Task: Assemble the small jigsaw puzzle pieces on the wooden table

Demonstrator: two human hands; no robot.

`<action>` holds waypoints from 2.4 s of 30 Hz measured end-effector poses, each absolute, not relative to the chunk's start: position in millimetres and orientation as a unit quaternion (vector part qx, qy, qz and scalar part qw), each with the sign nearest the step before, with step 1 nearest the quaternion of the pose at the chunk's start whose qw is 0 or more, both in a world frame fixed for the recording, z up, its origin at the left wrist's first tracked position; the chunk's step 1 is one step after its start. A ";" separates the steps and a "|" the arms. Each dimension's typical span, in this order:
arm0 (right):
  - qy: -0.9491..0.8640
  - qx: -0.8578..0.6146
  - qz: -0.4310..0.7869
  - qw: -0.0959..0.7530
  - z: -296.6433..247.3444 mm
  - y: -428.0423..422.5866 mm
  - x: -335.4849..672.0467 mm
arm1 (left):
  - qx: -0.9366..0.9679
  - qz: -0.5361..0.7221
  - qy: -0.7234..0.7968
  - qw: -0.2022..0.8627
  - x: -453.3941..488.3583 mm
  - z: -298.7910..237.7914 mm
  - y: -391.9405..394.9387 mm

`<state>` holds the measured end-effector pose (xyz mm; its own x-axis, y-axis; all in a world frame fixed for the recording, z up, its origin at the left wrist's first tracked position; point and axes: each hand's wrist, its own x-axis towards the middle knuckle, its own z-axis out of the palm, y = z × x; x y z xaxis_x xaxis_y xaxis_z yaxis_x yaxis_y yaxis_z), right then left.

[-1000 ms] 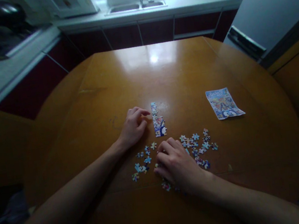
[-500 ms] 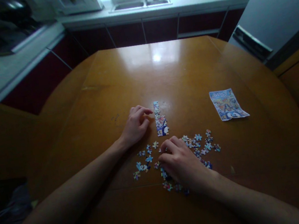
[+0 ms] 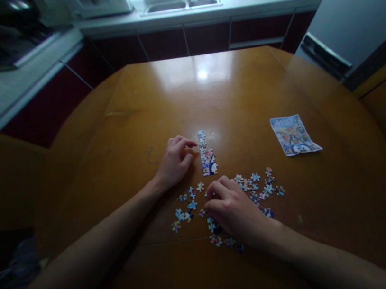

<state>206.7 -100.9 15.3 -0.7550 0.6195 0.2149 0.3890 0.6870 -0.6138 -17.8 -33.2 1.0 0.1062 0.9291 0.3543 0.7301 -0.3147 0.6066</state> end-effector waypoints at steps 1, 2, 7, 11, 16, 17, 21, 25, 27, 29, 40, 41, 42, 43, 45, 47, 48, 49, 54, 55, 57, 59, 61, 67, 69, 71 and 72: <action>-0.894 -0.282 0.280 0.208 15.1 -101.1 206.4 | 0.731 0.353 0.567 0.142 -17.6 1.1 -33.2; -0.893 -0.283 0.284 0.206 15.1 -101.3 206.0 | 0.730 0.354 0.567 0.142 -17.5 1.3 -33.1; -0.871 -0.283 0.337 0.221 24.1 -101.1 206.3 | 0.732 0.348 0.569 0.141 -18.0 3.0 -33.9; -0.821 -0.320 0.390 0.268 47.0 -85.8 216.3 | 0.737 0.342 0.566 0.141 -19.1 3.1 -34.6; -0.784 -0.421 0.350 0.294 66.0 -32.5 226.6 | 0.749 0.335 0.557 0.132 -19.5 2.3 -35.4; -0.775 -0.435 0.346 0.300 65.1 -19.2 225.7 | 0.751 0.334 0.555 0.131 -19.6 2.3 -35.7; -0.763 -0.432 0.376 0.299 49.1 27.7 212.4 | 0.759 0.324 0.551 0.125 -19.5 3.2 -36.7; -0.767 -0.411 0.414 0.266 31.6 52.2 195.8 | 0.765 0.313 0.549 0.123 -19.7 3.8 -37.1; -0.773 -0.408 0.420 0.244 26.9 56.6 190.2 | 0.769 0.306 0.549 0.121 -20.3 3.0 -37.0; -0.780 -0.404 0.422 0.225 24.4 58.0 186.9 | 0.773 0.298 0.548 0.117 -21.1 1.5 -36.8; -0.792 -0.392 0.419 0.207 19.4 55.4 182.9 | 0.779 0.276 0.551 0.115 -21.5 3.6 -38.3; -0.794 -0.390 0.418 0.207 19.1 55.4 182.7 | 0.779 0.275 0.552 0.116 -21.2 4.4 -38.4; -0.796 -0.389 0.415 0.207 18.9 55.4 182.5 | 0.778 0.274 0.553 0.117 -20.7 5.2 -38.4; -0.798 -0.388 0.411 0.207 18.7 55.3 182.3 | 0.778 0.273 0.554 0.118 -20.3 5.9 -38.4; -0.804 -0.390 0.400 0.206 18.7 55.2 182.0 | 0.777 0.270 0.556 0.120 -19.7 7.0 -38.2; -0.808 -0.391 0.390 0.203 18.7 55.0 181.8 | 0.777 0.266 0.557 0.121 -19.5 7.6 -38.0; -0.810 -0.392 0.386 0.202 18.7 55.1 181.7 | 0.777 0.265 0.557 0.121 -19.6 7.5 -37.9; -0.812 -0.391 0.384 0.201 18.6 55.2 181.6 | 0.778 0.265 0.557 0.122 -19.7 7.3 -37.9; -0.820 -0.389 0.375 0.190 18.3 55.6 181.3 | 0.780 0.256 0.559 0.122 -19.6 5.8 -38.3; -0.823 -0.388 0.368 0.190 18.4 55.6 181.3 | 0.781 0.251 0.560 0.121 -19.3 5.7 -38.5; -0.832 -0.386 0.349 0.191 18.8 55.6 181.5 | 0.784 0.239 0.560 0.119 -18.7 5.9 -38.7; -0.837 -0.386 0.338 0.191 19.1 55.7 181.9 | 0.787 0.230 0.561 0.116 -18.2 6.2 -38.7; -0.837 -0.385 0.340 0.189 19.2 55.9 182.3 | 0.785 0.232 0.563 0.113 -18.0 6.4 -38.7; -0.833 -0.388 0.343 0.194 19.9 55.5 182.3 | 0.796 0.218 0.554 0.110 -18.4 7.1 -39.0; -0.829 -0.382 0.356 0.199 19.4 56.7 183.1 | 0.801 0.210 0.552 0.101 -18.5 7.1 -39.1; -0.817 -0.379 0.380 0.213 18.4 59.0 185.1 | 0.803 0.208 0.551 0.093 -18.5 7.0 -39.1; -0.810 -0.381 0.386 0.224 17.9 60.3 186.6 | 0.803 0.207 0.552 0.091 -18.5 7.1 -39.1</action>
<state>186.6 60.3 17.9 -0.6087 0.7904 0.0690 0.4440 0.4114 -0.7960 -18.5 -39.1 7.1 0.3056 0.9232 0.2329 0.8479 -0.3752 0.3746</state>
